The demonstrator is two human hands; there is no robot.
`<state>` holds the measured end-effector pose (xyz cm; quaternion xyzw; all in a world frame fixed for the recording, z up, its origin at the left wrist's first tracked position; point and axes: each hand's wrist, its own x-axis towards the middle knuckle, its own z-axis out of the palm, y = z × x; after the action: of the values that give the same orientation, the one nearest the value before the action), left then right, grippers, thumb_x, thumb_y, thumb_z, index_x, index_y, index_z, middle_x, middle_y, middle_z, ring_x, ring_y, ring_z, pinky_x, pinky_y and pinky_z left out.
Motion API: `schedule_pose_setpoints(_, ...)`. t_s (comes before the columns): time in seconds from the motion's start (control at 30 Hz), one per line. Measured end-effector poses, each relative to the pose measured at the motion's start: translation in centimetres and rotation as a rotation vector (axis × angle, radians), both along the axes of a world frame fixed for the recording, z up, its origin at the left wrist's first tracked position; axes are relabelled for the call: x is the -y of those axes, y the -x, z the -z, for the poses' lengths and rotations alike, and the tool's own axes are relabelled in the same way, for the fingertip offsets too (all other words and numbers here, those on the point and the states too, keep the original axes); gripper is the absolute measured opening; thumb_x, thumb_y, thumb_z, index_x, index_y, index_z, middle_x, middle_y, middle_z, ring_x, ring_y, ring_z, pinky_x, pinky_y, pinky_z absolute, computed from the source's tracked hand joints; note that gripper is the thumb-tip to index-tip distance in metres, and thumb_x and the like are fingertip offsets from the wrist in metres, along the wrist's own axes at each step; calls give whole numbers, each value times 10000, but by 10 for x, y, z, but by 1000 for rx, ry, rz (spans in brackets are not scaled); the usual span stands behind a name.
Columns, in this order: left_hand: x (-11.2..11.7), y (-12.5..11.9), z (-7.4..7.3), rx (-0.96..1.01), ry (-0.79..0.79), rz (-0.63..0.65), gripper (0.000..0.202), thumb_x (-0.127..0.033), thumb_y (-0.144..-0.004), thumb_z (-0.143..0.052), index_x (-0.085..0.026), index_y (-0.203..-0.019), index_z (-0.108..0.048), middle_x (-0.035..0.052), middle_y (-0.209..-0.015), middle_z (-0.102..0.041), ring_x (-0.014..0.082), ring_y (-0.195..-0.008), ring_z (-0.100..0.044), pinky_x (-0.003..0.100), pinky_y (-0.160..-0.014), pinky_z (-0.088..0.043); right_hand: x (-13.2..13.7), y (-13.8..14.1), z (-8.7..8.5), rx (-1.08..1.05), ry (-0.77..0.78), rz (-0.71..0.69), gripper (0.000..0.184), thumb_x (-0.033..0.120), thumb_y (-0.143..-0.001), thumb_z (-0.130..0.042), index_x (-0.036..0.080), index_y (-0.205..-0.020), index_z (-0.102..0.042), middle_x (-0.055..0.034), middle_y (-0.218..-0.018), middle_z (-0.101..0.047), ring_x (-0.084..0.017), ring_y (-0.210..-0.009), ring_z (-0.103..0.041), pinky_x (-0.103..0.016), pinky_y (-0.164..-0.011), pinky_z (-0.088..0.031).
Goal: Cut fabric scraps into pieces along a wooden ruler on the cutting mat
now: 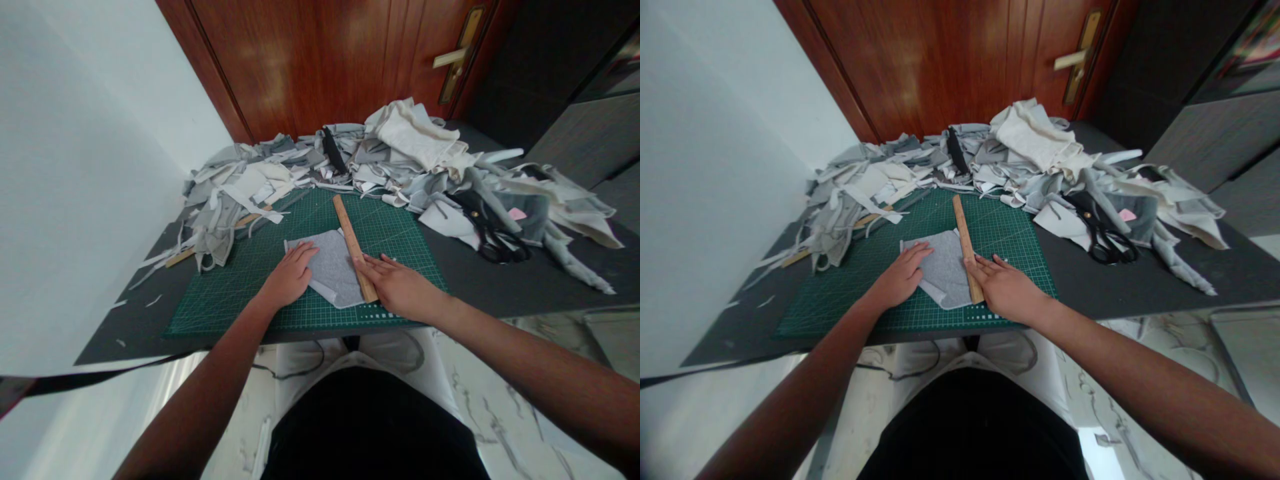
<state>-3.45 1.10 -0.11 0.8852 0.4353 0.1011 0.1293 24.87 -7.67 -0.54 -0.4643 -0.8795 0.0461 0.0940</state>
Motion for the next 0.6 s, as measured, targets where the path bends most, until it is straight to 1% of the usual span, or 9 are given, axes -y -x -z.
schedule_pose_setpoints(0.07,-8,-3,-7,-66,6,-3,555,-109,-904,-406,-83,-1450,-502,175,-1603,-422,282,-1543,-307,506,-1287,-215,-5,5,-3,-8,-4,15,646,92,-947,-383,48,-1590,-342,-187,-1587,-443,-272,-1500,-400,-518,-1216,-362)
schedule_pose_setpoints(0.13,-9,-13,-15,-118,-20,-30,530,-107,-888,-447,-54,-1410,-529,205,-1593,-417,318,-1539,-306,511,-1284,-223,-9,10,-5,-19,-6,30,614,153,-980,-401,60,-1586,-361,-178,-1571,-473,-290,-1486,-421,-519,-1211,-369)
schedule_pose_setpoints(0.2,-4,-34,-22,-112,-62,-41,529,-134,-903,-470,-53,-1424,-516,212,-1615,-377,339,-1543,-289,510,-1278,-239,-10,15,-6,-36,-10,44,617,189,-985,-428,75,-1588,-365,-163,-1549,-509,-308,-1475,-433,-519,-1203,-380)
schedule_pose_setpoints(0.23,-1,-48,-24,-80,-69,-20,540,-154,-928,-458,-62,-1459,-486,200,-1629,-362,330,-1545,-287,490,-1275,-256,-10,18,-6,-45,-13,52,618,198,-983,-438,80,-1586,-371,-159,-1537,-525,-316,-1470,-437,-523,-1199,-383)
schedule_pose_setpoints(0.33,7,-92,-22,32,5,5,507,-210,-1003,-375,-80,-1485,-466,178,-1584,-445,276,-1505,-375,435,-1258,-307,-9,22,-2,-66,-17,85,544,212,-980,-453,56,-1501,-481,-185,-1471,-586,-325,-1461,-444,-529,-1215,-355)
schedule_pose_setpoints(0.4,9,-113,-16,113,27,-49,500,-200,-1018,-336,-77,-1482,-475,170,-1580,-456,253,-1482,-412,424,-1256,-309,-7,23,0,-83,-18,113,493,208,-976,-456,31,-1429,-536,-218,-1452,-591,-313,-1456,-451,-512,-1230,-337)
schedule_pose_setpoints(0.5,8,-120,-8,125,34,-90,498,-252,-1049,-318,-177,-1518,-465,120,-1633,-399,263,-1510,-373,511,-1265,-260,-4,22,3,-122,-51,135,515,194,-967,-444,6,-1444,-497,-243,-1500,-535,-294,-1455,-459,-484,-1235,-342)
schedule_pose_setpoints(0.57,9,-113,-6,56,33,-90,499,-282,-1064,-304,-248,-1541,-443,82,-1658,-366,281,-1536,-327,576,-1260,-227,-2,21,5,-149,-80,156,581,192,-952,-447,-21,-1492,-424,-255,-1523,-505,-297,-1439,-481,-478,-1226,-361)
schedule_pose_setpoints(0.6,9,-108,-6,15,22,-94,501,-287,-1065,-307,-261,-1549,-433,75,-1665,-354,291,-1546,-306,593,-1257,-218,-1,20,6,-161,-88,172,616,191,-942,-452,-37,-1511,-389,-259,-1524,-501,-302,-1421,-502,-476,-1219,-374)
